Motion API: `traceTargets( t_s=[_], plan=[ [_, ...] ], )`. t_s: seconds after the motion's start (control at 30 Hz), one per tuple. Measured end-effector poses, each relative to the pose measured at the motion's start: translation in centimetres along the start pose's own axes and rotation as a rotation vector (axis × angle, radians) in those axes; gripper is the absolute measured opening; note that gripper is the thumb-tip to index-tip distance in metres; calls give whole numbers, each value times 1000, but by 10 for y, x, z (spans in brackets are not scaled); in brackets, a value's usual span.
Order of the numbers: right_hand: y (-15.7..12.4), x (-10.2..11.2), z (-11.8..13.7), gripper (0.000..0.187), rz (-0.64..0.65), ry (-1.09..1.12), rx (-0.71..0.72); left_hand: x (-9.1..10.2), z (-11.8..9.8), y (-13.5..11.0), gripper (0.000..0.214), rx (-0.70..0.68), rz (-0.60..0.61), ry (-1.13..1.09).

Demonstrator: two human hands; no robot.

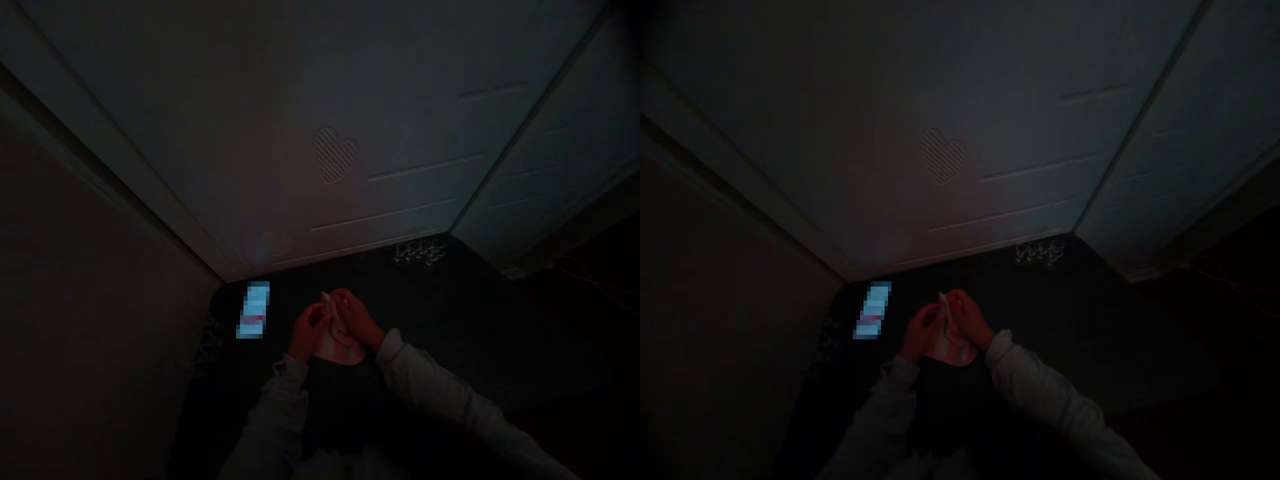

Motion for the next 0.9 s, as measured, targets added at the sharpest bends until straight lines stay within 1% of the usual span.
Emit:
traceTargets(
  t_s=[0.2, 0.3, 0.43, 0.63, 0.73, 0.9],
  plan=[
    [-1, 2, -4, 27, -26, 88, -56, 2, 5, 2, 31, 26, -16, -101],
    [0, 2, -7, 29, -37, 138, -85, 5, 4, 3, 31, 35, -25, -154],
    [1, 0, -7, 33, 13, 183, -94, 11, 1, 3, 30, 58, -78, -205],
    [-3, -6, 0, 26, 129, 108, -21, 19, 2, 4, 32, 100, -172, -207],
    [-5, -9, 3, 23, 171, 73, -5, 17, -1, 3, 31, 82, -152, -210],
    [-4, -8, 3, 23, 135, 21, 19, 12, -4, 1, 28, 61, -112, -209]
  ],
)
Point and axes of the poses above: each hand's wrist, its own y-axis towards the middle knuckle, its own x-axis out of the back of the hand, z = x × y, the point moved 6 cm from there along y, towards the middle knuckle
